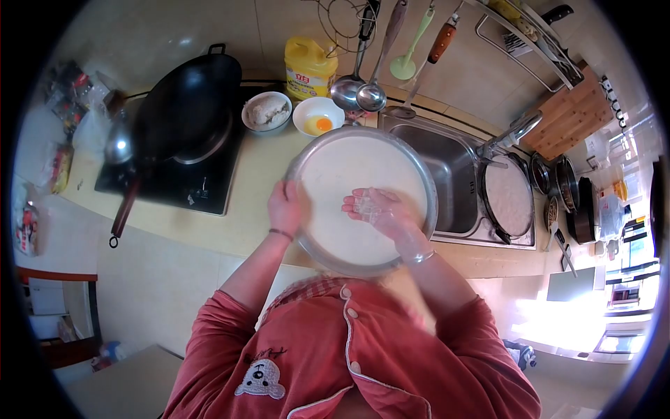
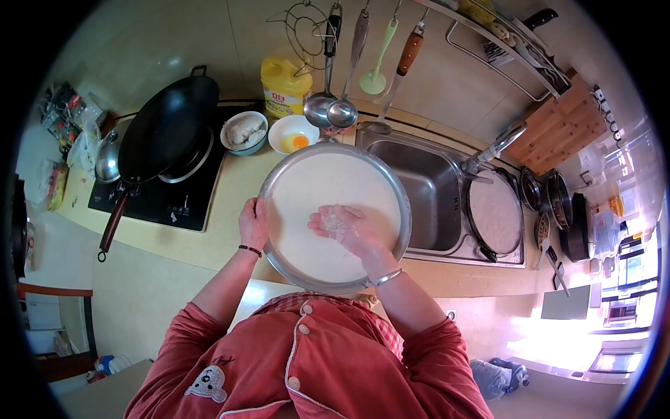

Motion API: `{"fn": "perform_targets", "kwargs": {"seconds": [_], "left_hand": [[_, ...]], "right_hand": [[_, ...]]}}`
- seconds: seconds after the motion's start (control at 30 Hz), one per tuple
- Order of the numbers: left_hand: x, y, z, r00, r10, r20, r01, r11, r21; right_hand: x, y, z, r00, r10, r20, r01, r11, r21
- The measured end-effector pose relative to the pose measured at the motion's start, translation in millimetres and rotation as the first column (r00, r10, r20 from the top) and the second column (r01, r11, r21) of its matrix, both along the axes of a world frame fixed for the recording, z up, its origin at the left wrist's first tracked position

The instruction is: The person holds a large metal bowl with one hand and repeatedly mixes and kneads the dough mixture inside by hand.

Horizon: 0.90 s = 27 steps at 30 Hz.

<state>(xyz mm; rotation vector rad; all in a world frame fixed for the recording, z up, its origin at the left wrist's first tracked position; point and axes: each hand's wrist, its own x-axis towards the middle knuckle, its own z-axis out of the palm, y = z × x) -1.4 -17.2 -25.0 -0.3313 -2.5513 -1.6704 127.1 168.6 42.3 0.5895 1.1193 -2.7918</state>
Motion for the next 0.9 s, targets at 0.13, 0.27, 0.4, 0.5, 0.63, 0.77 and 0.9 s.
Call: {"fn": "perform_targets", "kwargs": {"seconds": [0.13, 0.27, 0.4, 0.5, 0.63, 0.77, 0.9], "left_hand": [[-0.7, -0.2, -1.4, 1.000, -0.006, 0.016, 0.007, 1.000, -0.003], [-0.1, 0.6, 0.1, 1.000, -0.007, 0.024, 0.007, 1.000, 0.012], [-1.7, -0.2, -3.9, 1.000, -0.005, 0.024, 0.006, 1.000, -0.007], [-0.7, -0.9, 1.7, 0.999, -0.017, 0.052, 0.017, 1.000, 0.000], [-1.4, -1.3, 1.4, 0.995, -0.025, 0.100, 0.025, 1.000, 0.003], [-0.9, -0.3, -2.4, 1.000, 0.002, 0.014, -0.002, 1.000, -0.013], [0.2, -0.4, 0.2, 1.000, 0.002, 0.007, -0.001, 1.000, -0.013]], "right_hand": [[1.1, -3.6, -2.4, 0.989, -0.018, -0.150, 0.020, 1.000, 0.013], [3.5, 0.8, -9.4, 0.994, 0.023, -0.103, -0.004, 0.983, 0.183], [3.3, 0.0, -4.8, 0.997, -0.001, -0.073, 0.014, 0.986, 0.168], [2.5, 2.9, -5.8, 0.999, 0.010, -0.048, -0.007, 0.998, 0.066], [0.9, 1.6, 3.4, 1.000, 0.001, 0.000, -0.001, 0.990, -0.141], [0.5, -4.6, -10.5, 0.989, -0.042, -0.143, 0.054, 0.995, 0.084], [1.2, -6.3, -2.9, 0.993, -0.009, -0.121, 0.033, 0.979, 0.200]]}}
